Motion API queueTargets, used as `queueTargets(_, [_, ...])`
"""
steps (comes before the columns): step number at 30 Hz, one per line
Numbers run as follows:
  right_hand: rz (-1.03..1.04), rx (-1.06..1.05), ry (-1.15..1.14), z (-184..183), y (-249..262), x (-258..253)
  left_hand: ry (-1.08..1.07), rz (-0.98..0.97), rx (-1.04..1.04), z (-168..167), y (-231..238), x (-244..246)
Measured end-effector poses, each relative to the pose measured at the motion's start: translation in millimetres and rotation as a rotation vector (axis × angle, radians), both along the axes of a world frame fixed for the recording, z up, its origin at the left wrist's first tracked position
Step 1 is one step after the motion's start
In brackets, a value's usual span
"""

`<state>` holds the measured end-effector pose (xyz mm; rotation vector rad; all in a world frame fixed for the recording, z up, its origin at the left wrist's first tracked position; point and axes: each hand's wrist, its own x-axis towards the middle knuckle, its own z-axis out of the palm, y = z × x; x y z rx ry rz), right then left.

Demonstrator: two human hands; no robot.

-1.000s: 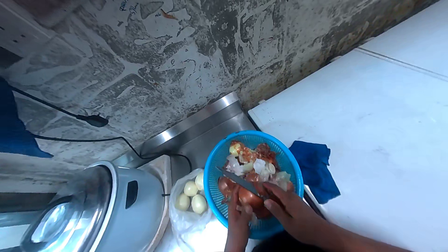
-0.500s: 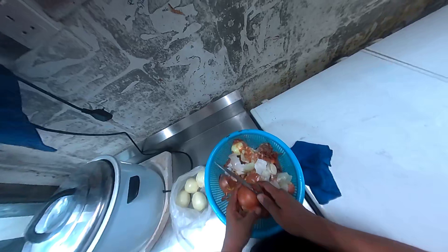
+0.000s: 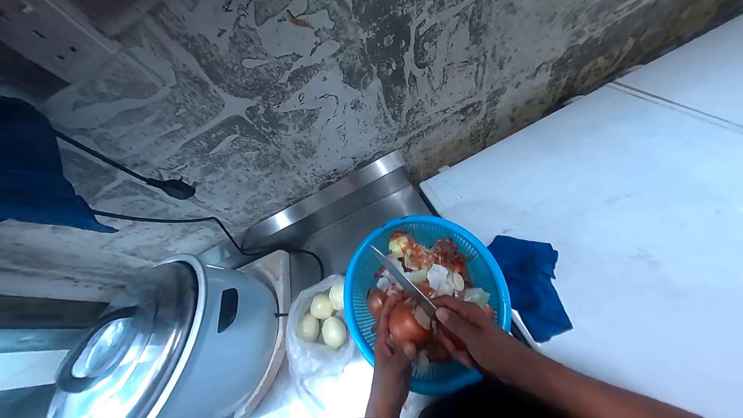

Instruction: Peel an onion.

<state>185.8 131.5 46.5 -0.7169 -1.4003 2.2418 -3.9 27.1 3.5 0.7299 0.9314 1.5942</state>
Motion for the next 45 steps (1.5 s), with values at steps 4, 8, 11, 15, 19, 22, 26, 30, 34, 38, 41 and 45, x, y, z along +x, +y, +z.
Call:
queueTargets(4, [-0.041, -0.152, 0.039, 6, -1, 1, -0.203, 0.003, -0.024, 0, 1, -3])
queueTargets(8, [0.015, -0.223, 0.081, 9, 1, 2, -0.358, -0.02, -0.007, 2, 4, -6])
queueTargets(11, [0.099, -0.266, 0.097, 10, 1, 2, -0.294, -0.016, -0.031, -1, 5, -7])
queueTargets(15, [0.133, -0.359, 0.118, 7, 0, 4, -0.281, 0.032, -0.084, -2, 4, -6])
queueTargets(19, [0.143, -0.426, 0.148, 2, 1, 5, -0.308, 0.008, -0.047, -3, 3, -8])
queueTargets(22, [0.139, -0.476, 0.163, -4, 3, 7, -0.298, 0.011, -0.061, -1, 2, -8])
queueTargets(26, [0.104, -0.531, 0.135, -7, 4, 11, -0.283, -0.012, -0.039, -2, 3, -8])
queueTargets(30, [0.086, -0.537, 0.123, -7, 3, 12, -0.283, -0.032, -0.023, -3, 3, -8])
queueTargets(34, [0.102, -0.496, 0.12, -7, 2, 13, -0.247, -0.051, 0.004, -4, 2, -10])
queueTargets(38, [0.073, -0.49, 0.133, -8, -1, 13, -0.263, -0.079, 0.049, -6, 2, -10])
queueTargets(41, [0.038, -0.493, 0.109, -6, -1, 12, -0.277, -0.09, 0.074, -7, 2, -11])
queueTargets(45, [0.005, -0.488, 0.094, -3, -3, 11, -0.277, -0.107, 0.083, -7, 2, -12])
